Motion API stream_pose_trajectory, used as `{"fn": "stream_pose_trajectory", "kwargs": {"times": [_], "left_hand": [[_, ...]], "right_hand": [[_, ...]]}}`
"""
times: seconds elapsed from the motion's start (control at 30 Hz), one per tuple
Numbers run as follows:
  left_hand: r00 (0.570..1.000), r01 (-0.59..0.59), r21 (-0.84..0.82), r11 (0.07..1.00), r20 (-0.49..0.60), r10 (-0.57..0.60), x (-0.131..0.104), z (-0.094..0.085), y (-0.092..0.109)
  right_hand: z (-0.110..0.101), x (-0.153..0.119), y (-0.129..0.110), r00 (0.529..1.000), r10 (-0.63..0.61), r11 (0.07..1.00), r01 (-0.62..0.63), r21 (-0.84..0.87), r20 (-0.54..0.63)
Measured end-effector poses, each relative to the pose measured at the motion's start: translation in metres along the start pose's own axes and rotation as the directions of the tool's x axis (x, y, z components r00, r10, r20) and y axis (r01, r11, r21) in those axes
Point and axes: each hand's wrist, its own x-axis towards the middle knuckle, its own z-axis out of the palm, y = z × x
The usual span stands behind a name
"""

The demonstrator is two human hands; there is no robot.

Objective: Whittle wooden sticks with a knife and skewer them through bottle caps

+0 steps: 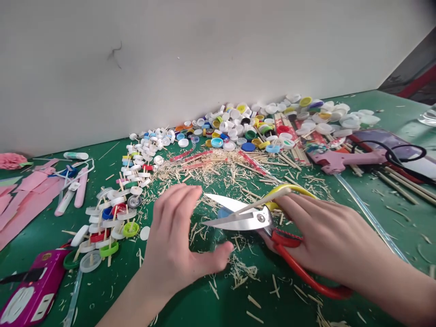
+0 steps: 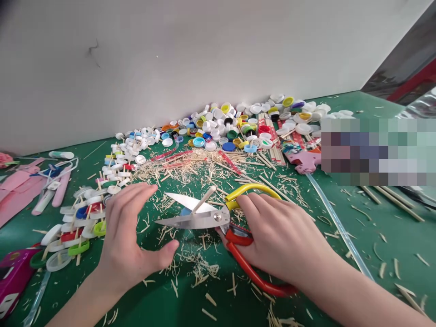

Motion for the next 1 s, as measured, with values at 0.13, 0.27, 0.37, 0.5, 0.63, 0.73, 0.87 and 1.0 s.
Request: {"fn": "stream_pose_trajectory", "kwargs": {"times": [0.13, 0.27, 0.37, 0.5, 0.63, 0.73, 0.87, 1.0], "left_hand": [[0.968, -0.247, 0.215, 0.945, 0.108, 0.228, 0.018, -0.006, 0.015], [0.957, -0.277, 0.301, 0.913, 0.170, 0.235, 0.031, -0.003, 0.023], [0.969, -0.242, 0.328, 0.913, 0.122, 0.214, 0.036, 0.002, 0.023], [0.980, -0.199, 0.342, 0.919, 0.053, 0.192, 0.044, 0.007, 0.020], [0.983, -0.179, 0.362, 0.915, 0.020, 0.184, 0.049, 0.010, 0.012], [0.982, -0.183, 0.366, 0.913, 0.021, 0.188, 0.049, 0.013, 0.005], [0.981, -0.190, 0.365, 0.911, 0.043, 0.187, 0.044, 0.020, -0.003], [0.979, -0.201, 0.338, 0.920, 0.083, 0.183, 0.042, 0.027, -0.007]], "right_hand": [[-0.003, 0.004, -0.006, 0.998, -0.046, 0.999, 0.045, 0.005, 0.035], [-0.008, 0.013, -0.012, 0.997, -0.072, 0.997, 0.073, -0.004, 0.038], [-0.010, 0.017, -0.013, 0.996, -0.077, 0.997, 0.077, -0.001, 0.042], [-0.009, 0.023, -0.011, 0.995, -0.082, 0.997, 0.082, 0.013, 0.050], [-0.005, 0.031, -0.008, 0.995, -0.095, 0.996, 0.095, 0.002, 0.044], [0.000, 0.036, -0.007, 0.991, -0.114, 0.993, 0.114, 0.008, 0.071], [0.008, 0.037, -0.007, 0.987, -0.119, 0.992, 0.115, 0.042, 0.108], [0.013, 0.035, -0.007, 0.981, -0.098, 0.994, 0.089, 0.065, 0.167]]}}
